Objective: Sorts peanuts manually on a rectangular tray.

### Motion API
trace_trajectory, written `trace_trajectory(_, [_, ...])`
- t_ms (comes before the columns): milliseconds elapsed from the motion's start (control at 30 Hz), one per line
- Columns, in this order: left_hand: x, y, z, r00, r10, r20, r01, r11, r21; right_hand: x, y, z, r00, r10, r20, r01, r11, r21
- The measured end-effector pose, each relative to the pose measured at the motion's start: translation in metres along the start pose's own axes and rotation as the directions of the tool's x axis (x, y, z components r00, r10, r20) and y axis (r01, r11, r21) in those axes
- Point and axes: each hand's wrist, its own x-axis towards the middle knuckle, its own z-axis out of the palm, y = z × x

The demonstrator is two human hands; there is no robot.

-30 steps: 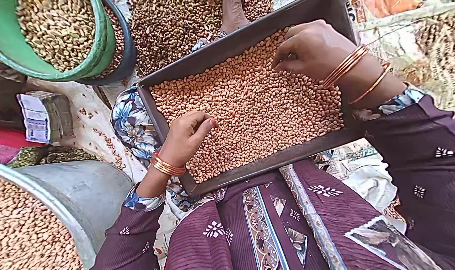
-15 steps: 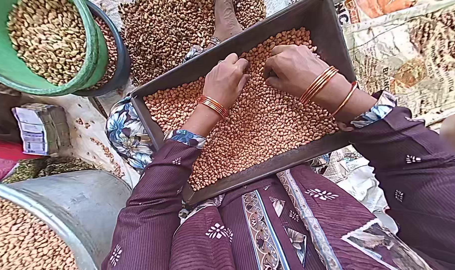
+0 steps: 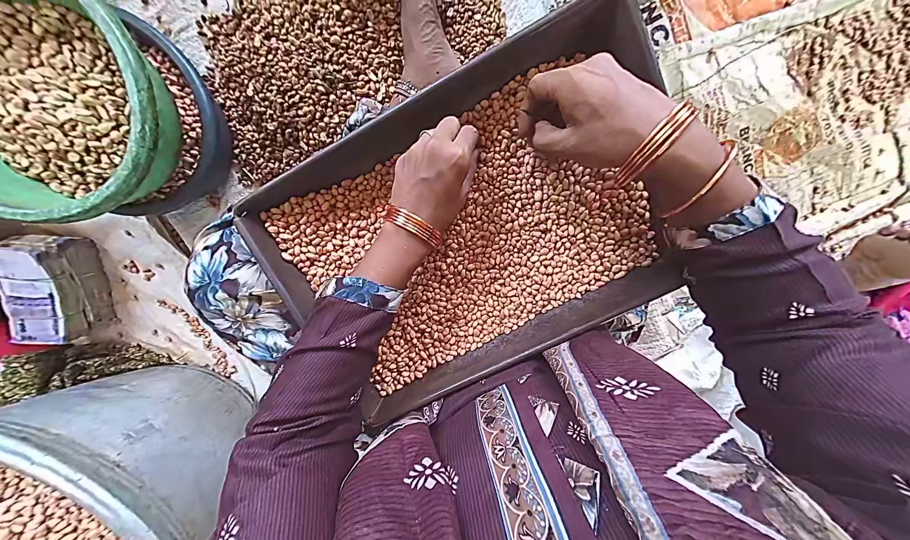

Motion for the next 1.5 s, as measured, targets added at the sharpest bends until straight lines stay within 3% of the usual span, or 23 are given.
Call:
trace_trajectory(133, [-0.002, -0.005, -0.005, 0.997, -0.043, -0.057, 0.028, 0.97, -0.24, 0.0, 0.007, 0.0, 0.995, -0.083, -0.046, 0.08, 0.995, -0.067])
trace_trajectory(200, [-0.004, -0.004, -0.008, 0.991, -0.121, -0.064, 0.079, 0.888, -0.452, -0.008, -0.003, -0.004, 0.99, -0.112, -0.091, 0.103, 0.99, -0.099])
trace_trajectory(267, [-0.004, 0.003, -0.012, 0.977, -0.202, 0.068, 0.188, 0.67, -0.718, -0.016, -0.012, -0.007, 0.957, -0.238, -0.168, 0.234, 0.971, -0.041])
trace_trajectory(333, [-0.005, 0.015, -0.013, 0.943, -0.212, 0.256, 0.313, 0.309, -0.898, -0.022, -0.022, -0.009, 0.904, -0.366, -0.22, 0.394, 0.914, 0.096])
trace_trajectory(367, [-0.007, 0.02, -0.015, 0.912, -0.186, 0.367, 0.399, 0.18, -0.899, -0.024, -0.025, -0.011, 0.886, -0.401, -0.233, 0.438, 0.888, 0.138])
trace_trajectory(400, [-0.008, 0.023, -0.018, 0.877, -0.148, 0.457, 0.474, 0.119, -0.872, -0.026, -0.025, -0.013, 0.878, -0.414, -0.241, 0.451, 0.883, 0.126])
trace_trajectory(467, [-0.012, 0.024, -0.02, 0.837, -0.063, 0.543, 0.547, 0.104, -0.831, -0.027, -0.018, -0.017, 0.886, -0.398, -0.237, 0.417, 0.909, 0.029])
trace_trajectory(567, [-0.021, 0.02, -0.023, 0.82, 0.034, 0.572, 0.569, 0.069, -0.819, -0.03, 0.0, -0.016, 0.916, -0.35, -0.199, 0.346, 0.937, -0.053])
trace_trajectory(633, [-0.03, 0.016, -0.029, 0.813, 0.064, 0.579, 0.581, -0.03, -0.813, -0.035, 0.008, -0.011, 0.914, -0.359, -0.19, 0.354, 0.933, -0.06])
trace_trajectory(767, [-0.054, -0.01, -0.058, 0.821, 0.021, 0.57, 0.565, -0.172, -0.807, -0.039, 0.008, -0.004, 0.919, -0.35, -0.183, 0.347, 0.937, -0.051])
trace_trajectory(867, [-0.069, -0.041, -0.106, 0.845, -0.159, 0.511, 0.498, -0.115, -0.859, -0.041, 0.006, -0.007, 0.922, -0.335, -0.194, 0.333, 0.942, -0.048])
trace_trajectory(967, [-0.083, -0.083, -0.165, 0.865, -0.401, 0.301, 0.322, -0.017, -0.947, -0.038, 0.004, -0.009, 0.912, -0.352, -0.212, 0.347, 0.936, -0.06])
trace_trajectory(1000, [-0.085, -0.095, -0.185, 0.827, -0.519, 0.215, 0.274, 0.039, -0.961, -0.038, 0.001, -0.01, 0.913, -0.349, -0.21, 0.343, 0.937, -0.062])
trace_trajectory(1067, [-0.088, -0.122, -0.217, 0.671, -0.739, 0.062, 0.295, 0.19, -0.937, -0.037, -0.004, -0.01, 0.909, -0.355, -0.219, 0.349, 0.935, -0.07])
trace_trajectory(1100, [-0.09, -0.138, -0.229, 0.577, -0.817, 0.02, 0.389, 0.253, -0.886, -0.037, -0.006, -0.01, 0.907, -0.359, -0.223, 0.351, 0.933, -0.074])
trace_trajectory(1167, [-0.098, -0.176, -0.239, 0.45, -0.893, -0.019, 0.629, 0.332, -0.703, -0.038, -0.005, -0.011, 0.904, -0.353, -0.241, 0.346, 0.935, -0.074])
trace_trajectory(1233, [-0.111, -0.207, -0.23, 0.398, -0.906, -0.146, 0.799, 0.421, -0.431, -0.044, 0.002, -0.014, 0.914, -0.284, -0.291, 0.272, 0.959, -0.08])
trace_trajectory(1300, [-0.132, -0.216, -0.206, 0.455, -0.864, -0.216, 0.804, 0.503, -0.317, -0.053, 0.018, -0.018, 0.906, -0.16, -0.392, 0.133, 0.986, -0.095])
trace_trajectory(1367, [-0.159, -0.192, -0.168, 0.564, -0.794, -0.229, 0.765, 0.606, -0.217, -0.061, 0.045, -0.021, 0.891, -0.015, -0.454, -0.034, 0.994, -0.1])
trace_trajectory(1500, [-0.231, -0.095, -0.07, 0.77, -0.603, -0.209, 0.619, 0.785, 0.02, -0.079, 0.085, -0.007, 0.921, 0.248, -0.3, -0.232, 0.969, 0.087])
